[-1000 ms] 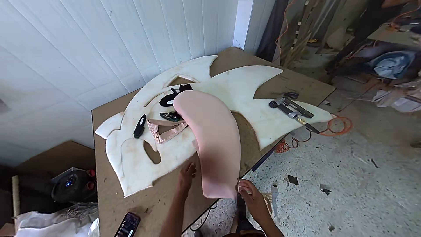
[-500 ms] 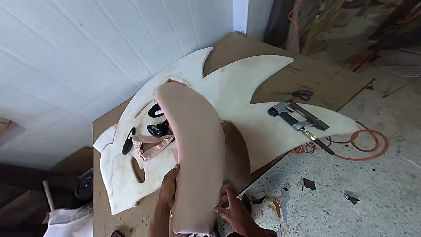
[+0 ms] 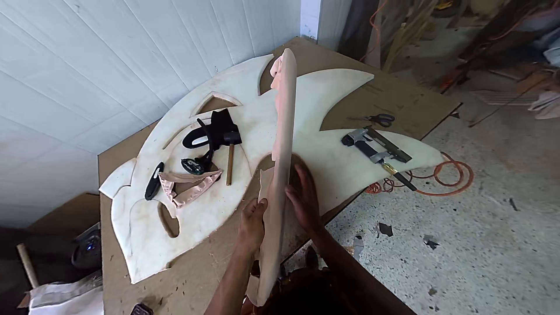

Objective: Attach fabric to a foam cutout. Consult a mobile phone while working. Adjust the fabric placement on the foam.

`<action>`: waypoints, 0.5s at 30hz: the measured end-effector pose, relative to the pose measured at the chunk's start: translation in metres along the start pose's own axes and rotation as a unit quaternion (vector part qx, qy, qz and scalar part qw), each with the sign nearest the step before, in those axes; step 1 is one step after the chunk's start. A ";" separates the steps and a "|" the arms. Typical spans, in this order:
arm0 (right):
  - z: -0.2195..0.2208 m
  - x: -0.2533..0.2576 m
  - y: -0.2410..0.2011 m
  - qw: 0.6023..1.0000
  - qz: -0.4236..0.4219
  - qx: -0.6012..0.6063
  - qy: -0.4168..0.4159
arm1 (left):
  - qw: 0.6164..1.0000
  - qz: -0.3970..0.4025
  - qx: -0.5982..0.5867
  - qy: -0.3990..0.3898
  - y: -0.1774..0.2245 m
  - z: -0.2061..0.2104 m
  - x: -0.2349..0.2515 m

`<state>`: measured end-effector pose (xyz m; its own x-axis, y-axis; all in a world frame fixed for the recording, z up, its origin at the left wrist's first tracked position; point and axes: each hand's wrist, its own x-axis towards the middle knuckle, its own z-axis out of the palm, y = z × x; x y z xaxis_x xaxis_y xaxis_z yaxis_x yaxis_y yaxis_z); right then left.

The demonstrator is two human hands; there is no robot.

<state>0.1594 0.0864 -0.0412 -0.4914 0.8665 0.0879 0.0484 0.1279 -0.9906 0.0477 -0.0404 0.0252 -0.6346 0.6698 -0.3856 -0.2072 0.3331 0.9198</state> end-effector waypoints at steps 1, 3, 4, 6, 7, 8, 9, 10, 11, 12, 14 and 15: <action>0.011 0.003 -0.008 1.000 0.001 -0.002 -0.002 | 1.000 -0.006 0.012 0.000 0.003 0.001 0.000; 0.032 0.001 -0.010 0.999 0.027 0.032 -0.009 | 0.998 -0.018 0.054 0.008 0.009 0.002 0.000; 0.040 -0.001 -0.009 0.998 0.034 0.049 -0.001 | 0.997 -0.018 0.078 0.015 0.011 0.002 0.002; 0.051 -0.002 -0.002 0.997 0.023 0.072 0.012 | 0.992 -0.002 0.119 0.038 0.006 0.004 0.011; 0.054 -0.004 0.001 0.997 0.015 0.080 0.014 | 0.992 0.007 0.118 0.041 0.000 0.004 0.014; 0.055 -0.006 0.003 0.996 0.008 0.088 0.014 | 0.993 0.017 0.111 0.034 -0.006 0.004 0.016; 0.057 -0.006 0.006 0.995 -0.001 0.097 0.013 | 0.994 0.025 0.107 0.028 -0.010 0.004 0.020; 0.058 -0.007 0.009 0.994 -0.008 0.108 0.010 | 0.994 0.027 0.104 0.026 -0.013 0.005 0.024; 0.059 -0.010 0.013 0.993 -0.013 0.116 0.006 | 0.995 0.024 0.094 0.024 -0.015 0.007 0.026; 0.060 -0.011 0.015 0.993 -0.017 0.120 0.002 | 0.996 0.022 0.085 0.020 -0.016 0.008 0.028; 0.064 -0.014 0.016 0.993 -0.015 0.119 0.002 | 0.997 0.026 0.068 0.015 -0.019 0.009 0.034; 0.065 -0.016 0.016 0.994 -0.018 0.110 0.004 | 0.997 0.027 0.066 0.017 -0.020 0.010 0.037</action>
<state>0.1109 0.0435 -0.0657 -0.4827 0.8671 0.1228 -0.1611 0.0499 -0.9857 0.0359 -0.0157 -0.0078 -0.6675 0.6667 -0.3317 -0.0740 0.3838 0.9204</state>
